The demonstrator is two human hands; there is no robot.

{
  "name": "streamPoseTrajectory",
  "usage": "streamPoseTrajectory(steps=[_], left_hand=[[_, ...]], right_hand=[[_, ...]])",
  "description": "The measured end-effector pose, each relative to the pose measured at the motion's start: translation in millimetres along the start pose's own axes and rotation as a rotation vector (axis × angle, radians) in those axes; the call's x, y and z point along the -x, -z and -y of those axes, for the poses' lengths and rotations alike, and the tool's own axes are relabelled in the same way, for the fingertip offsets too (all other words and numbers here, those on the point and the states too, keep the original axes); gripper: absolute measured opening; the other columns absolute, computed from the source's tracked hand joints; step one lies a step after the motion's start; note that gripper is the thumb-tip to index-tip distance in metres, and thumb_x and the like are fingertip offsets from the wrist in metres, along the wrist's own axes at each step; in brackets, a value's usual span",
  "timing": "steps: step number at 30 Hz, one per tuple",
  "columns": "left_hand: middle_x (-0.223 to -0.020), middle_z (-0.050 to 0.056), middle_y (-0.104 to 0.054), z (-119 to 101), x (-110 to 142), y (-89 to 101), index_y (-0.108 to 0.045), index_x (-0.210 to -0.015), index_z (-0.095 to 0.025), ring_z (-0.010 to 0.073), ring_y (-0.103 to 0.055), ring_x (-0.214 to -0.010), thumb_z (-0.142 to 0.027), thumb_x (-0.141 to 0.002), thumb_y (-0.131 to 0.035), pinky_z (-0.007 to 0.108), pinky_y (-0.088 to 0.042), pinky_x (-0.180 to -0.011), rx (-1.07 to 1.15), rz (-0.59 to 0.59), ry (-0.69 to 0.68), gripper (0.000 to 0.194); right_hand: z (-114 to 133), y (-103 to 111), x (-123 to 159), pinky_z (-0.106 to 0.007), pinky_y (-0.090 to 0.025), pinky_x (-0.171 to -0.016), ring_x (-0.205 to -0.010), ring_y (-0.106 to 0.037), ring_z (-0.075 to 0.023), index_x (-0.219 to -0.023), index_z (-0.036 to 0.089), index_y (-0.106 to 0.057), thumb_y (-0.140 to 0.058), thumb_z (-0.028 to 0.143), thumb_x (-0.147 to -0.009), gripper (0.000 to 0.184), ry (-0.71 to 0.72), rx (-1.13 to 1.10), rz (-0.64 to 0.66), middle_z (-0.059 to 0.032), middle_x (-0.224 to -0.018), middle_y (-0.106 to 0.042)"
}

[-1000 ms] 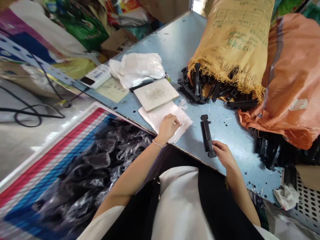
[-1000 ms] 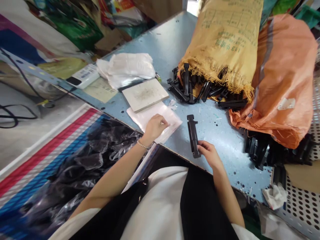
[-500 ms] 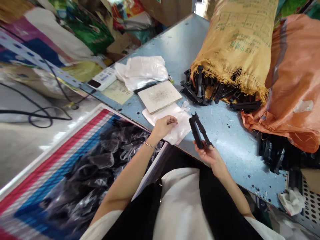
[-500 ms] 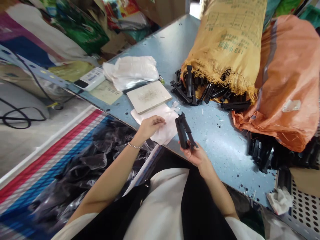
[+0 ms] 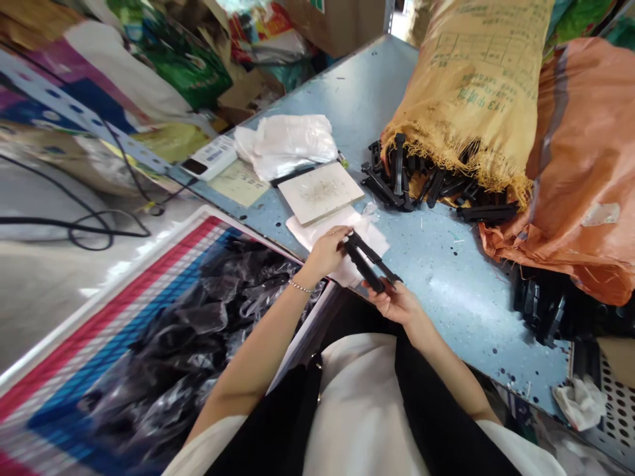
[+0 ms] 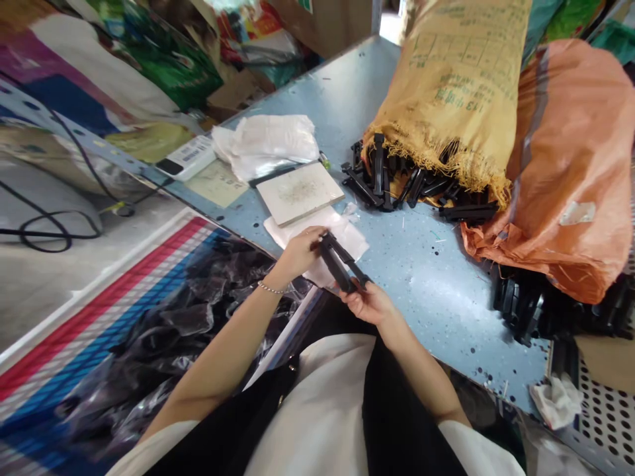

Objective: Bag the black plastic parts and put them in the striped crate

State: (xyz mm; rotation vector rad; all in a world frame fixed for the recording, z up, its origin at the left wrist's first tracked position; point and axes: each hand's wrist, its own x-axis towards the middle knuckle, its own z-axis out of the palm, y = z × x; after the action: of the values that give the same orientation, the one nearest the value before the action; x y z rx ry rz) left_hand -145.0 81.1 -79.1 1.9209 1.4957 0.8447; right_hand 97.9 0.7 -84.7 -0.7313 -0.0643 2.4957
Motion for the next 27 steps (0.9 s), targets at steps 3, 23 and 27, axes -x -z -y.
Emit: streamPoseTrajectory(steps=[3,23,27], left_hand=[[-0.145,0.014,-0.053,-0.1,4.5,3.2,-0.055,-0.139,-0.016,0.0243,-0.064,-0.117,-0.012,-0.079,-0.049,0.042,-0.056,-0.099,-0.004,0.006,0.024,0.06],[-0.128,0.01,-0.065,-85.2,133.7,17.3,-0.058,-0.135,-0.022,0.022,-0.064,-0.119,-0.028,-0.099,-0.046,0.036,-0.052,-0.107,-0.096,0.152,-0.231,0.039],[-0.124,0.009,-0.069,-27.6,187.5,57.4,-0.068,-0.122,-0.022,0.0263,-0.068,-0.113,-0.033,-0.093,-0.049,0.04,-0.053,-0.103,-0.262,0.329,0.135,0.036]], right_hand=[[2.2,-3.1,-17.1,-0.009,-0.05,-0.046,-0.058,-0.051,-0.0054,-0.112,0.012,-0.059,-0.067,0.026,-0.087,0.03,-0.012,-0.078,0.027,-0.0001,-0.079,-0.061],[-4.7,-35.7,35.8,-0.031,-0.05,-0.076,-0.078,-0.063,-0.0174,-0.113,0.021,-0.069,-0.065,0.037,-0.085,0.033,0.485,1.297,-0.229,-0.0026,-0.092,-0.07],[26.7,-28.3,27.7,-0.033,-0.052,-0.081,-0.089,-0.064,-0.018,-0.124,0.021,-0.064,-0.06,0.036,-0.089,0.039,0.611,1.386,-0.394,-0.0069,-0.109,-0.068]])
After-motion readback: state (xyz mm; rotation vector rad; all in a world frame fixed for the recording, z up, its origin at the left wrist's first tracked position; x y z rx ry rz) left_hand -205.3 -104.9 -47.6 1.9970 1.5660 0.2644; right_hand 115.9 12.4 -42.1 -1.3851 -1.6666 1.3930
